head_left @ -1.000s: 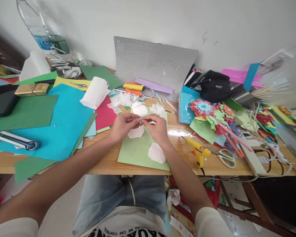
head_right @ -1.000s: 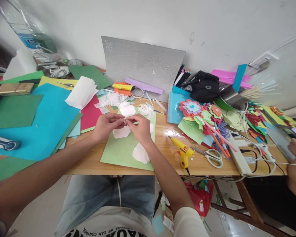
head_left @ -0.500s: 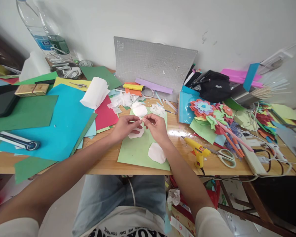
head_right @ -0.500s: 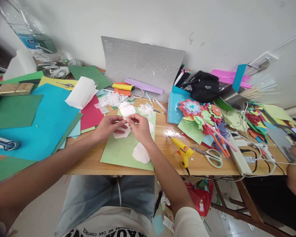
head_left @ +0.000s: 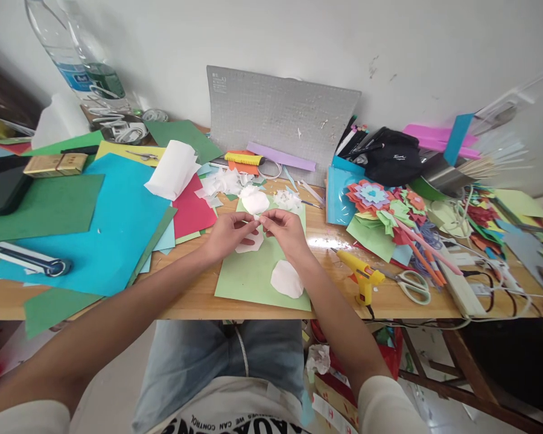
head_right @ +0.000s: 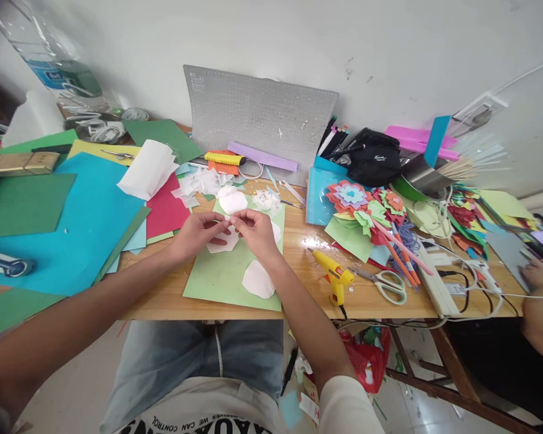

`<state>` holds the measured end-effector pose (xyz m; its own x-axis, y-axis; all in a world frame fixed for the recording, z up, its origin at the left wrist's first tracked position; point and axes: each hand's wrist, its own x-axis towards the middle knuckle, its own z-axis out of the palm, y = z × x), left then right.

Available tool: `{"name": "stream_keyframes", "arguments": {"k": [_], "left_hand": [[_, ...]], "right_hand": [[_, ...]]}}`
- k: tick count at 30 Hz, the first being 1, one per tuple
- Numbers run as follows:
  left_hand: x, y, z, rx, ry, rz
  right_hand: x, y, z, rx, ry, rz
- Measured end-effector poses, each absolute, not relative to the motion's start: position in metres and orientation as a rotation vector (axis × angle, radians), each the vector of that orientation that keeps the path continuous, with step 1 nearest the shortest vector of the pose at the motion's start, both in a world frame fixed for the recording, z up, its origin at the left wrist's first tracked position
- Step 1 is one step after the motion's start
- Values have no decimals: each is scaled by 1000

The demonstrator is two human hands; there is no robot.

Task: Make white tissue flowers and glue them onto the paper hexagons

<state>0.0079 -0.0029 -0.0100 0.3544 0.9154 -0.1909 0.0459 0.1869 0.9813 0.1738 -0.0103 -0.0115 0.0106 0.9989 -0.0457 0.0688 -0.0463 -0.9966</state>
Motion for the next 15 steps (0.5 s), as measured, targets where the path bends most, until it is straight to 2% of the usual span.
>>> {"name": "stream_keyframes", "arguments": {"k": [9, 15], "left_hand": [[8, -1, -13, 1345, 1131, 743], [-9, 16, -6, 1845, 1328, 826]], "right_hand": [[183, -4, -15, -1357, -1467, 881], [214, 20, -22, -1479, -1294, 592]]}}
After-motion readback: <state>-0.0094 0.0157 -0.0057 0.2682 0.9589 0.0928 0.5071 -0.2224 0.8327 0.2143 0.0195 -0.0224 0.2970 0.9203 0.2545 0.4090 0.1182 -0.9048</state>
